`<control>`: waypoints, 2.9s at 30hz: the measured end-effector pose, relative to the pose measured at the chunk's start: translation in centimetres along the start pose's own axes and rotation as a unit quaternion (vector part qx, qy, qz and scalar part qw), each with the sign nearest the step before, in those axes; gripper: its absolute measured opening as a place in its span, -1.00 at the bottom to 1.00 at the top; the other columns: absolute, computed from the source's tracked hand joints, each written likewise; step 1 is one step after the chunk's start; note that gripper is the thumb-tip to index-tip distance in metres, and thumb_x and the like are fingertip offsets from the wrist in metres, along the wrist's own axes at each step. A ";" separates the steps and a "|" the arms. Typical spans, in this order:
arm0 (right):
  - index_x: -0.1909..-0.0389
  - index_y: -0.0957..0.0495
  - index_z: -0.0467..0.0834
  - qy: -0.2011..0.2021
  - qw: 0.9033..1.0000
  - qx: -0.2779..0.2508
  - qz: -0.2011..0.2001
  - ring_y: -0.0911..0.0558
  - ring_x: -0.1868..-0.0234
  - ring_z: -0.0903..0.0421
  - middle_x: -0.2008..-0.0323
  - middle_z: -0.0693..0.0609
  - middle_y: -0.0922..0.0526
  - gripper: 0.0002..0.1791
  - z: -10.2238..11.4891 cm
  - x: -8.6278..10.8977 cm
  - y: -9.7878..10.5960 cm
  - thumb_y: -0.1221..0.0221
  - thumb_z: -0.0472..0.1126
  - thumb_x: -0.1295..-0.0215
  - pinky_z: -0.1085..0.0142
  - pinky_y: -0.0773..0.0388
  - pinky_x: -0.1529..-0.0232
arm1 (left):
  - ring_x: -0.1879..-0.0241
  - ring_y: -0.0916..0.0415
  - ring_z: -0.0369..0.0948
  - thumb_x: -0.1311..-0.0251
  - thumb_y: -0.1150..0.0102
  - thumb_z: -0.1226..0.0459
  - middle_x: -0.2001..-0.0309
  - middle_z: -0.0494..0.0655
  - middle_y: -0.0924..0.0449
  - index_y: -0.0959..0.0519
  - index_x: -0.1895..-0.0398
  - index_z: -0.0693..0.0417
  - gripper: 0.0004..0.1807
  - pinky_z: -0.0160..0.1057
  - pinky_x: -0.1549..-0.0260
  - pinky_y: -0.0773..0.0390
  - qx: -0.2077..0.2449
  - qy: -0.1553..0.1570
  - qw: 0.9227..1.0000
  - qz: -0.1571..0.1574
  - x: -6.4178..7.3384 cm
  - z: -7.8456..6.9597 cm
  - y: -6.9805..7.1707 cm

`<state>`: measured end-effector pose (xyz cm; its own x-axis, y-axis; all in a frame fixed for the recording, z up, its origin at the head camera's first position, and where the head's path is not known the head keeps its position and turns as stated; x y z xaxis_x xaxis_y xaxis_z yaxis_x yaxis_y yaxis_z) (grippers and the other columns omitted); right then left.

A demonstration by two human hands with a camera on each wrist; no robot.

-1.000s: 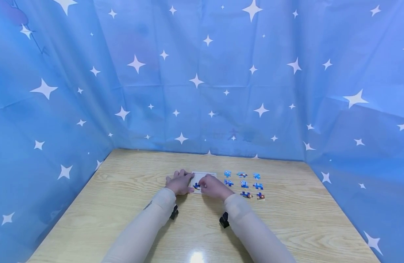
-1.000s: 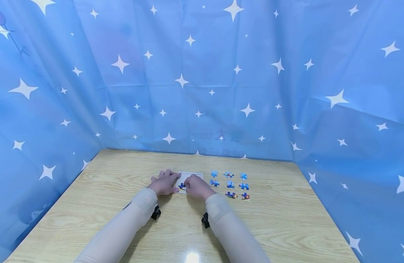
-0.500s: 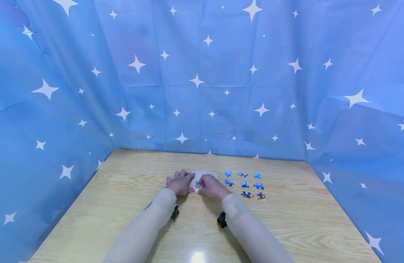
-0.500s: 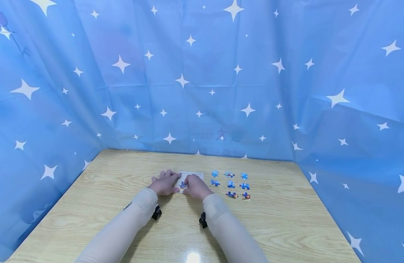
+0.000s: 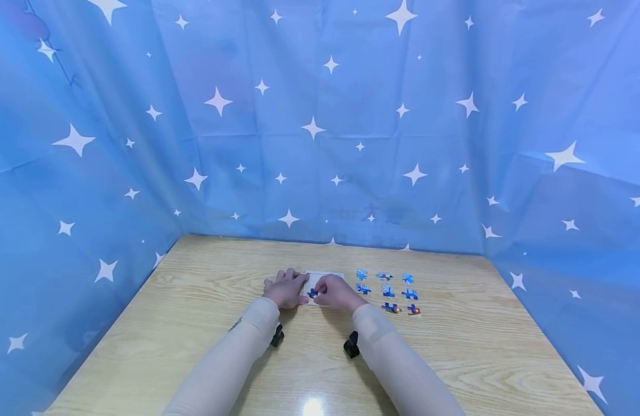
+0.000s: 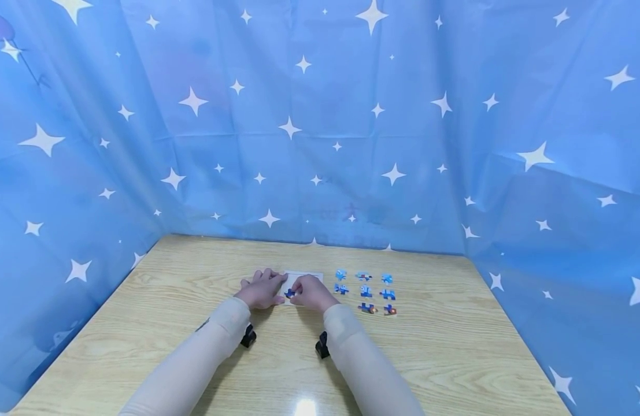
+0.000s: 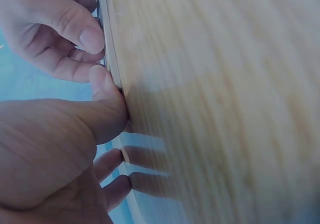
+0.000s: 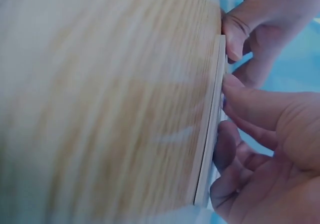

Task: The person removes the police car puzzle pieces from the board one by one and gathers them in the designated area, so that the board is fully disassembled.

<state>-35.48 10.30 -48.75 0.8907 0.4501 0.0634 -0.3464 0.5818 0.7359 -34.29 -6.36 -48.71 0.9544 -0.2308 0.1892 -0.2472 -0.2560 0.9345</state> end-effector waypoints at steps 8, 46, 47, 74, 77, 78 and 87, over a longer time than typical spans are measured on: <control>0.07 -0.61 -0.29 0.001 1.000 0.003 0.004 -0.60 0.23 0.09 0.24 -0.04 -0.62 -0.81 0.3 0.6 0.2 -0.30 -0.36 -0.33 0.12 -0.58 0.13 | -0.25 -0.16 -0.02 -0.38 -0.16 -0.09 -0.44 -0.09 -0.19 -0.24 -0.57 -0.27 -0.28 0.15 0.00 -0.22 -0.008 0.001 1.000 0.003 0.3 -0.1 0.2; 0.00 -0.63 -0.28 -0.022 0.997 0.058 -0.035 -0.60 0.00 -0.03 0.06 -0.08 -0.58 -0.77 -0.2 2.3 2.2 -0.27 -0.25 -0.41 0.06 -0.56 -0.05 | -0.31 -0.15 -0.03 -0.39 -0.15 -0.09 -0.46 -0.09 -0.16 -0.21 -0.59 -0.27 -0.26 0.18 -0.08 -0.20 -0.007 -0.002 1.000 0.004 0.2 0.0 0.2; 0.01 -0.63 -0.28 -0.021 0.997 0.061 -0.035 -0.60 0.00 -0.03 0.06 -0.09 -0.58 -0.77 -0.3 2.4 2.3 -0.28 -0.25 -0.41 0.06 -0.56 -0.05 | -0.32 -0.14 -0.03 -0.38 -0.15 -0.09 -0.47 -0.09 -0.16 -0.21 -0.59 -0.27 -0.26 0.19 -0.09 -0.20 -0.005 -0.002 1.000 0.004 0.3 0.0 0.2; 0.10 -0.62 -0.29 -0.032 0.994 0.087 -0.051 -0.57 0.09 0.03 0.14 -0.05 -0.55 -0.83 -4.9 7.2 6.0 -0.30 -0.35 -0.34 0.07 -0.56 0.03 | -0.34 -0.12 -0.02 -0.41 -0.15 -0.04 -0.47 -0.08 -0.15 -0.21 -0.59 -0.23 -0.28 0.17 -0.05 -0.19 0.001 -0.008 1.000 0.006 1.4 -0.8 0.0; 0.13 -0.63 -0.30 -0.037 0.994 0.094 -0.043 -0.58 0.13 0.05 0.16 -0.04 -0.56 -0.85 -5.3 7.4 6.1 -0.32 -0.36 -0.32 0.09 -0.57 0.04 | -0.33 -0.13 -0.02 -0.40 -0.16 -0.03 -0.47 -0.07 -0.15 -0.22 -0.58 -0.21 -0.28 0.16 -0.05 -0.18 0.004 -0.008 1.000 0.006 1.1 -0.6 -0.1; 0.14 -0.63 -0.30 -0.040 0.994 0.095 -0.042 -0.59 0.14 0.05 0.18 -0.03 -0.56 -0.85 -5.4 7.4 6.1 -0.33 -0.36 -0.31 0.09 -0.57 0.04 | -0.34 -0.12 -0.02 -0.41 -0.15 -0.03 -0.48 -0.07 -0.14 -0.21 -0.59 -0.22 -0.28 0.16 -0.05 -0.18 0.003 -0.008 1.000 0.007 0.9 -0.5 -0.2; 0.17 -0.63 -0.26 -0.036 0.994 0.103 -0.030 -0.60 0.16 0.09 0.22 0.01 -0.60 -0.83 -6.0 7.7 6.5 -0.38 -0.35 -0.25 0.10 -0.57 0.05 | -0.32 -0.11 -0.02 -0.41 -0.12 -0.06 -0.50 -0.09 -0.11 -0.17 -0.60 -0.27 -0.27 0.16 -0.04 -0.15 -0.004 -0.002 1.000 -0.002 -0.3 0.2 -1.0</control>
<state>-32.62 21.54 -47.53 0.9291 0.3651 0.0583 -0.2312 0.4508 0.8622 -34.34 -6.22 -49.71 0.9545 -0.2337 0.1851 -0.2426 -0.2484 0.9378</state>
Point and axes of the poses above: each hand's wrist, its own x-axis away from the middle knuckle, its own y-axis out of the back of the hand, z = x × y, the point moved 2 cm from there along -x, towards the middle knuckle
